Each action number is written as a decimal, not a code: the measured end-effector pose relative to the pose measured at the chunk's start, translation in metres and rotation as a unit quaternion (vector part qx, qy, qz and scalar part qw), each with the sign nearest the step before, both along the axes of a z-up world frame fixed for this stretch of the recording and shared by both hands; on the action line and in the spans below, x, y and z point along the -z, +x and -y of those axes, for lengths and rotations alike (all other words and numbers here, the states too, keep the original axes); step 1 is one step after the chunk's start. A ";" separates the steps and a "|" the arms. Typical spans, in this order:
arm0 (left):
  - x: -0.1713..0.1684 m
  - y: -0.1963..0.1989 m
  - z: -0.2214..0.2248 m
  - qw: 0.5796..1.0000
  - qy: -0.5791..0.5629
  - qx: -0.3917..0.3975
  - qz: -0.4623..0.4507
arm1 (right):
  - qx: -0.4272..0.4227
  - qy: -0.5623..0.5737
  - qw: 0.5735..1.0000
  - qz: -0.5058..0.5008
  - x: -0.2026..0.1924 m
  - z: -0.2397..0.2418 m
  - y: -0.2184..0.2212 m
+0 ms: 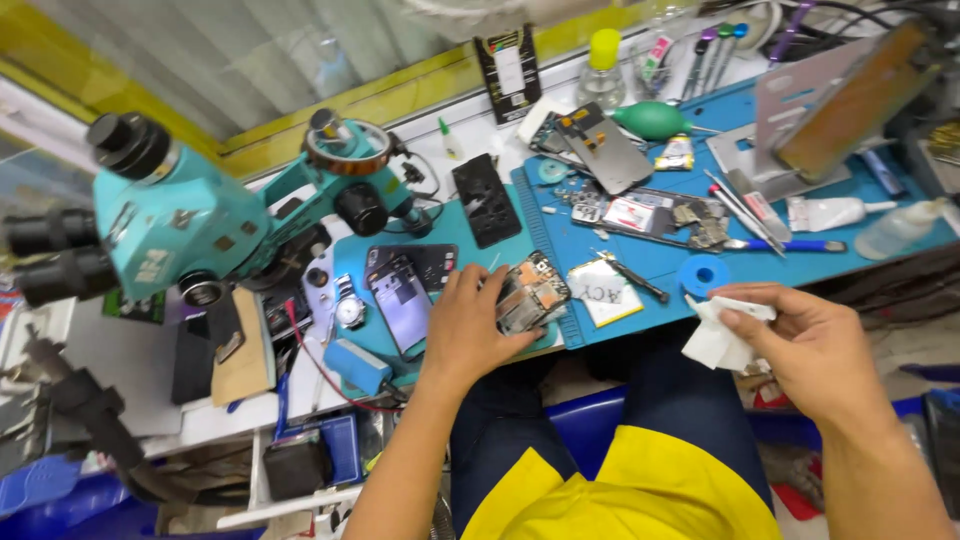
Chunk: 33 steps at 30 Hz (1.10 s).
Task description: Cleaning and preparing phone internal components and screen for reassembly on a repair bench.
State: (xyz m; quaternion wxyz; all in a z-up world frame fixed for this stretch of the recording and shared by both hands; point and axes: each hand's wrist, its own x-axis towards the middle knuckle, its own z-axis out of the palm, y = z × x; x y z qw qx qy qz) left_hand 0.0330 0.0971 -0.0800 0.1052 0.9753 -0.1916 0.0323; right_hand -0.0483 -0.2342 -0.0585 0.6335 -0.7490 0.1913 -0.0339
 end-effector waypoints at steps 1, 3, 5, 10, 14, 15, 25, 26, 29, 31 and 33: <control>0.002 0.000 -0.002 1.000 -0.001 0.016 -0.002 | 0.016 -0.001 1.000 -0.002 0.001 0.010 -0.003; 0.005 0.009 0.003 0.999 0.025 -0.003 -0.035 | 0.029 -0.063 0.992 0.101 0.001 0.036 -0.016; 0.012 0.013 0.005 0.998 0.044 -0.002 -0.052 | 0.097 -0.063 0.987 0.109 0.000 0.058 -0.024; 0.011 0.017 0.005 0.988 0.102 -0.038 -0.107 | 0.225 -0.166 0.951 0.136 0.024 0.117 -0.016; 0.007 0.017 0.012 0.987 0.112 -0.052 -0.103 | 0.237 -0.224 0.944 0.046 0.029 0.139 0.010; 0.004 0.017 0.015 0.988 0.111 -0.053 -0.094 | 0.216 -0.284 0.933 0.042 0.030 0.141 0.018; -0.063 -0.001 0.144 0.961 -0.190 0.203 0.012 | 0.105 -0.452 0.870 0.170 0.036 0.130 0.041; -0.065 -0.007 0.161 0.942 -0.231 0.242 -0.014 | 0.076 -0.402 0.887 0.215 0.019 0.112 0.027; -0.050 -0.017 0.203 0.890 -0.339 0.300 -0.055 | 0.026 -0.269 0.922 0.278 -0.012 0.072 0.002; -0.041 -0.020 0.220 0.853 -0.405 0.322 -0.064 | 0.007 -0.191 0.934 0.302 -0.021 0.064 -0.005; -0.038 -0.023 0.224 0.859 -0.409 0.298 -0.069 | -0.025 -0.143 0.941 0.306 -0.020 0.065 -0.008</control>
